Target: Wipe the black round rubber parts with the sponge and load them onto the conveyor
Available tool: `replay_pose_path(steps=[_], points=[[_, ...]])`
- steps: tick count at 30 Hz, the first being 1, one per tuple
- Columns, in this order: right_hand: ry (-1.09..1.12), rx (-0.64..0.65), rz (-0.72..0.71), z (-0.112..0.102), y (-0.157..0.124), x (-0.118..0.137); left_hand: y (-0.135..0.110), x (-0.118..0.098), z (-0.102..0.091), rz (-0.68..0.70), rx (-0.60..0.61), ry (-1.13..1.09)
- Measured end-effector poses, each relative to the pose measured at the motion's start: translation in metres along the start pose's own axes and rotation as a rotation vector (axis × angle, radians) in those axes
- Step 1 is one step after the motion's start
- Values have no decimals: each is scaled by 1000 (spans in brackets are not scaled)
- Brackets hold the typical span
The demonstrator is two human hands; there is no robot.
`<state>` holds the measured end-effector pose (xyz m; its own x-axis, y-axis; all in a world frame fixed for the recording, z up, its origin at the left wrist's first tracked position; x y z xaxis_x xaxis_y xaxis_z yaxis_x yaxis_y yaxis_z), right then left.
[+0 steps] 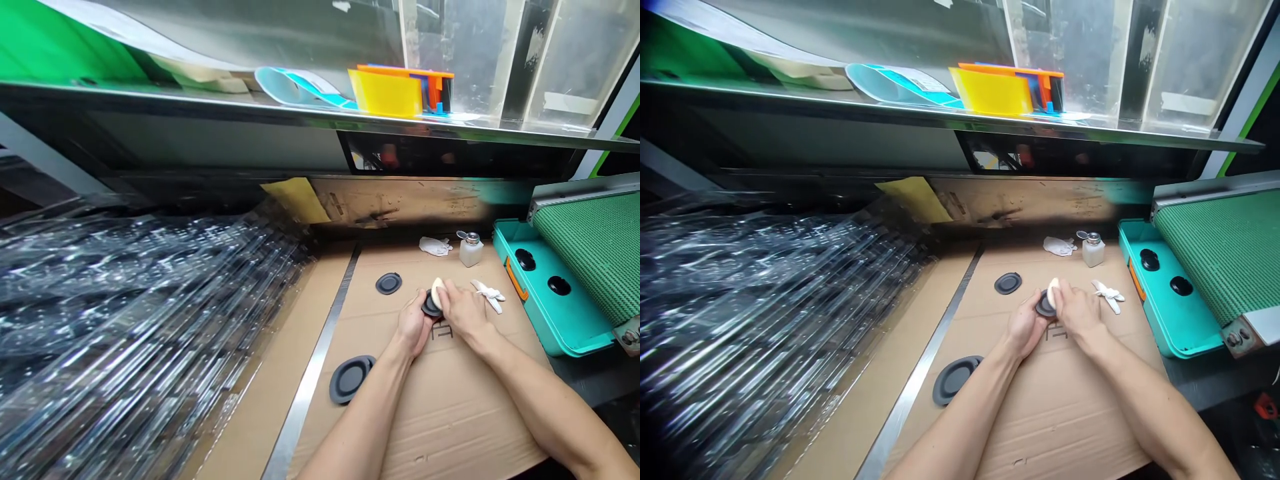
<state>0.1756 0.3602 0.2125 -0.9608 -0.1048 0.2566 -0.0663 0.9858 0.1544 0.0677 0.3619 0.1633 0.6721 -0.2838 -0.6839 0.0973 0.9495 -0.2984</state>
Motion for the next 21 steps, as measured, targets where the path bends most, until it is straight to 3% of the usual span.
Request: replay_pose_path(steps=[2,6,10,16,21], points=[[10,15,-21,-1,0,-2,0,0,0,1,4,9],[18,-8,75,-5,0,-10,-1,3,2,11,48,52],[76,3,42,-1,-1,-10,-3,4,3,-17,67,89],[165,-40,188,-4,4,-35,-2,-11,4,20,13,49],[159,-86,-38,-17,4,-29,-1,-21,-3,-41,-25,-55]])
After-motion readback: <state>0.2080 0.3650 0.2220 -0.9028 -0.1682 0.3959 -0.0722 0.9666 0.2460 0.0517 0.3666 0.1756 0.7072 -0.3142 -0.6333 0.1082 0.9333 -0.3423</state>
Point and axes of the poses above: each hand's wrist, its own y-axis towards the middle knuckle, its own z-axis out of the palm, x = y × z, the point moved 5 cm from there along y, towards the middle knuckle, and after that the axes turned 4 degrees about y, right-handed, at the moved point
